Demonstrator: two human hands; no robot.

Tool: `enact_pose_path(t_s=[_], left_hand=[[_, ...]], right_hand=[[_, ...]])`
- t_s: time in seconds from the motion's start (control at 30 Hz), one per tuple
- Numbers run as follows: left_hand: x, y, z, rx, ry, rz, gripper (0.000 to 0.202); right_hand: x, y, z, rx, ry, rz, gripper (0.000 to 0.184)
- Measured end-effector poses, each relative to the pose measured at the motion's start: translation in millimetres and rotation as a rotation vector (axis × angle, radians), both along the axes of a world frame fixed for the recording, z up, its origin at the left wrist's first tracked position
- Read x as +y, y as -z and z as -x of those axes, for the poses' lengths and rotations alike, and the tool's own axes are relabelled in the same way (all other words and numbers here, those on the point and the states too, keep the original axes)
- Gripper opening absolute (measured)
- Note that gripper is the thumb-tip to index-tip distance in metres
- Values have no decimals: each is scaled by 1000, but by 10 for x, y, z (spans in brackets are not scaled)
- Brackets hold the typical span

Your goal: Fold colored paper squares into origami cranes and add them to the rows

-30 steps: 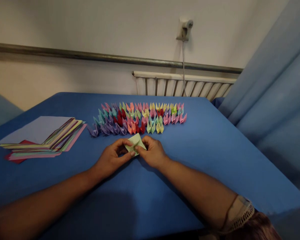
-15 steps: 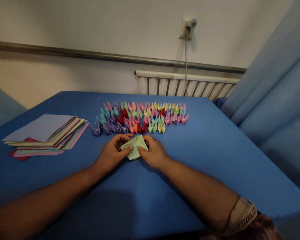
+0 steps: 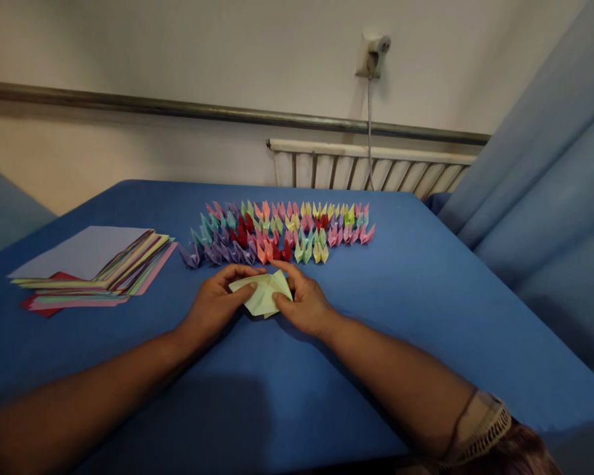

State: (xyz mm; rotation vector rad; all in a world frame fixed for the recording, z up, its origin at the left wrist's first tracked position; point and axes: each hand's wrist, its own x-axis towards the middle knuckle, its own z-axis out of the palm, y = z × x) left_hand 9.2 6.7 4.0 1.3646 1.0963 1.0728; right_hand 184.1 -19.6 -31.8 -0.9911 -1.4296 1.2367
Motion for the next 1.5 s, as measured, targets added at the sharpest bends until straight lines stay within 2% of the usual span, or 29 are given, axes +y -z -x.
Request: enact_pose_path(t_s=[0.1, 0.27, 0.37, 0.5, 0.7, 0.9, 1.03, 1.13, 1.2, 1.33, 1.5], left_hand=[[0, -18, -4, -33, -16, 36, 19], [11, -5, 24, -146, -18, 56, 11], [5, -12, 50, -181, 28, 56, 10], [-9, -40, 61, -146, 79, 26, 15], [-20, -51, 26, -50, 8, -32, 19], [-26, -41, 35, 26, -2, -98, 14], [14, -25, 64, 67, 86, -91, 12], [54, -38, 100, 139, 214, -120, 15], [66, -69, 132, 238, 339, -203, 17], [42, -144, 188, 479, 560, -461, 42], [19, -171, 208, 593, 601, -665, 32]], right_hand=[[-15, -20, -27, -25, -29, -84, 65], [-21, -43, -56, -75, -43, -123, 36], [-27, -63, -68, -77, -25, -129, 28], [-26, -66, -88, -45, -48, -103, 24], [-9, -45, -87, -48, -9, -98, 18], [-21, -3, -79, -134, 18, -143, 23], [20, 46, -97, -158, 76, -144, 16], [79, 63, -134, -130, 89, -119, 14], [112, 61, -163, -98, 88, -106, 13], [129, 39, -193, -103, 90, -70, 16], [110, 20, -181, -132, 63, -56, 18]])
